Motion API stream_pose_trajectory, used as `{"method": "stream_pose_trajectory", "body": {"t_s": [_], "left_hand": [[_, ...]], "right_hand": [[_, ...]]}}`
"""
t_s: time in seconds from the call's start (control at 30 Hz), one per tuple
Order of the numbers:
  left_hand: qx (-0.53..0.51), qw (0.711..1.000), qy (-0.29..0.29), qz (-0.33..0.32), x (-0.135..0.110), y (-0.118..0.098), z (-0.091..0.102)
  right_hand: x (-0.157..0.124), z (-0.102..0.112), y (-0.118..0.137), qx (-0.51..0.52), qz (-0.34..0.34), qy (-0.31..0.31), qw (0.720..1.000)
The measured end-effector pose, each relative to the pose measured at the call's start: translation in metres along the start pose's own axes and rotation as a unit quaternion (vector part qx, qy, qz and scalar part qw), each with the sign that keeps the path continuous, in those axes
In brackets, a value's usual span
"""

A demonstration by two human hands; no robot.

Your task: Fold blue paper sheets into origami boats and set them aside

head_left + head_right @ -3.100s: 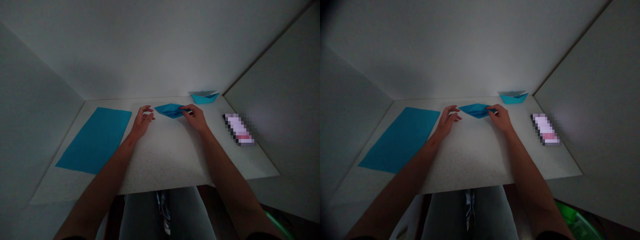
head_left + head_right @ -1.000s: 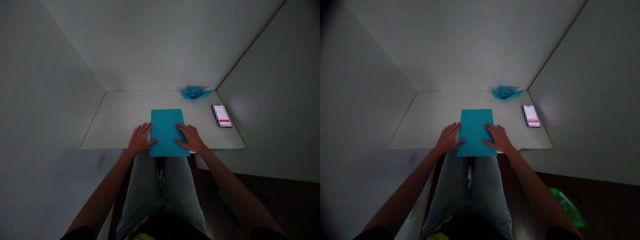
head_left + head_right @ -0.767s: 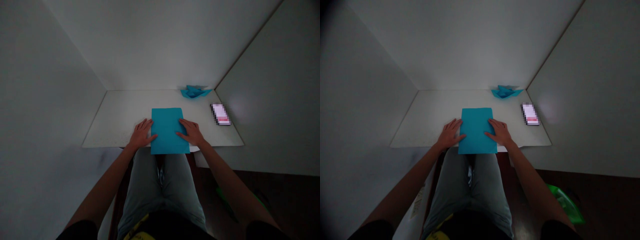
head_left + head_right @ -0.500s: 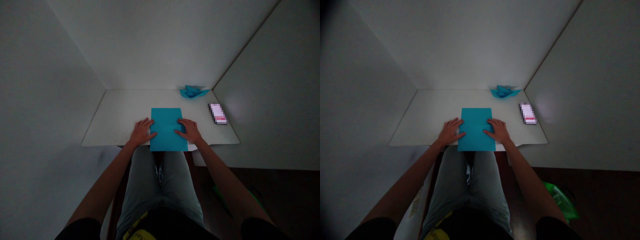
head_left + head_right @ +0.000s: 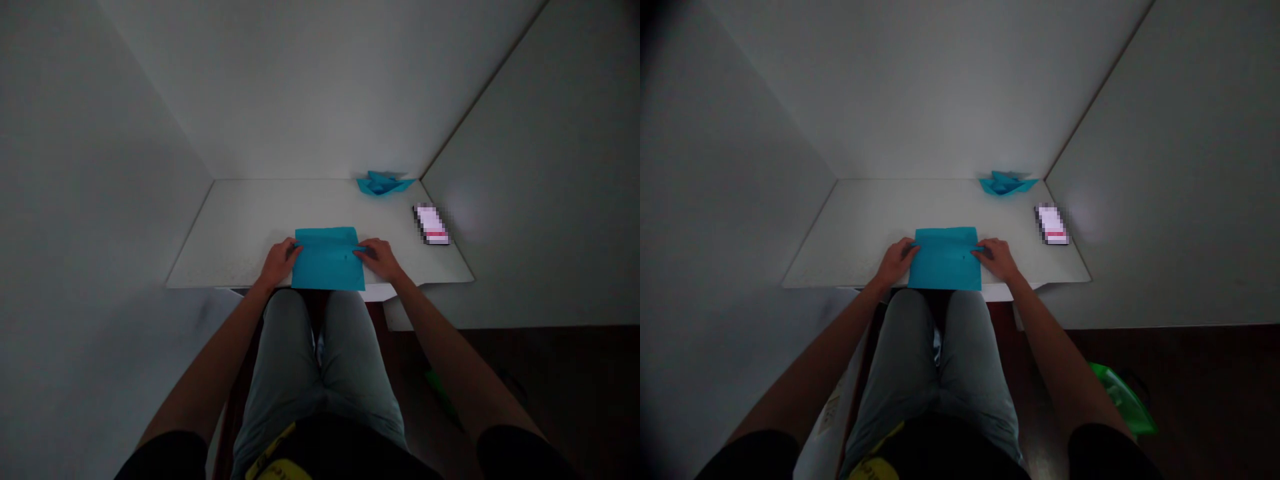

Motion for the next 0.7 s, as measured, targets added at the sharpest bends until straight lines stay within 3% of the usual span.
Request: {"method": "stream_pose_trajectory", "body": {"t_s": [0.17, 0.27, 0.4, 0.5, 0.53, 0.6, 0.7], "left_hand": [[-0.161, 0.982, -0.078, 0.054, 0.008, -0.009, -0.003], [-0.188, 0.975, -0.111, 0.050, 0.026, -0.021, 0.005], [-0.090, 0.985, -0.140, 0.054, 0.044, -0.028, 0.015], [0.054, 0.986, -0.148, 0.047, 0.035, -0.028, 0.004], [0.098, 0.986, -0.134, 0.028, 0.029, -0.029, -0.005], [0.155, 0.986, -0.046, -0.024, 0.015, -0.031, -0.029], [0.199, 0.976, 0.065, -0.056, 0.000, -0.028, -0.056]], "right_hand": [[0.007, 0.007, 0.008, 0.140, -0.076, -0.050, 0.986], [0.024, 0.017, 0.010, 0.185, -0.086, -0.097, 0.974], [0.044, 0.016, 0.006, 0.158, -0.103, -0.071, 0.980], [0.042, 0.005, 0.006, 0.023, -0.127, -0.057, 0.990], [0.038, 0.000, 0.009, -0.033, -0.127, -0.068, 0.989], [0.028, -0.010, 0.022, -0.126, -0.100, -0.092, 0.983], [0.013, -0.031, 0.049, -0.191, -0.008, -0.077, 0.978]]}}
Point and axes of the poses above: each hand's wrist, its own x-axis towards the middle knuckle, its own z-axis out of the back of the hand, y = z × x, the point moved 4 cm from there along x, towards the middle knuckle, and after that the axes turned 9 degrees about -x, right-handed, at the moved point
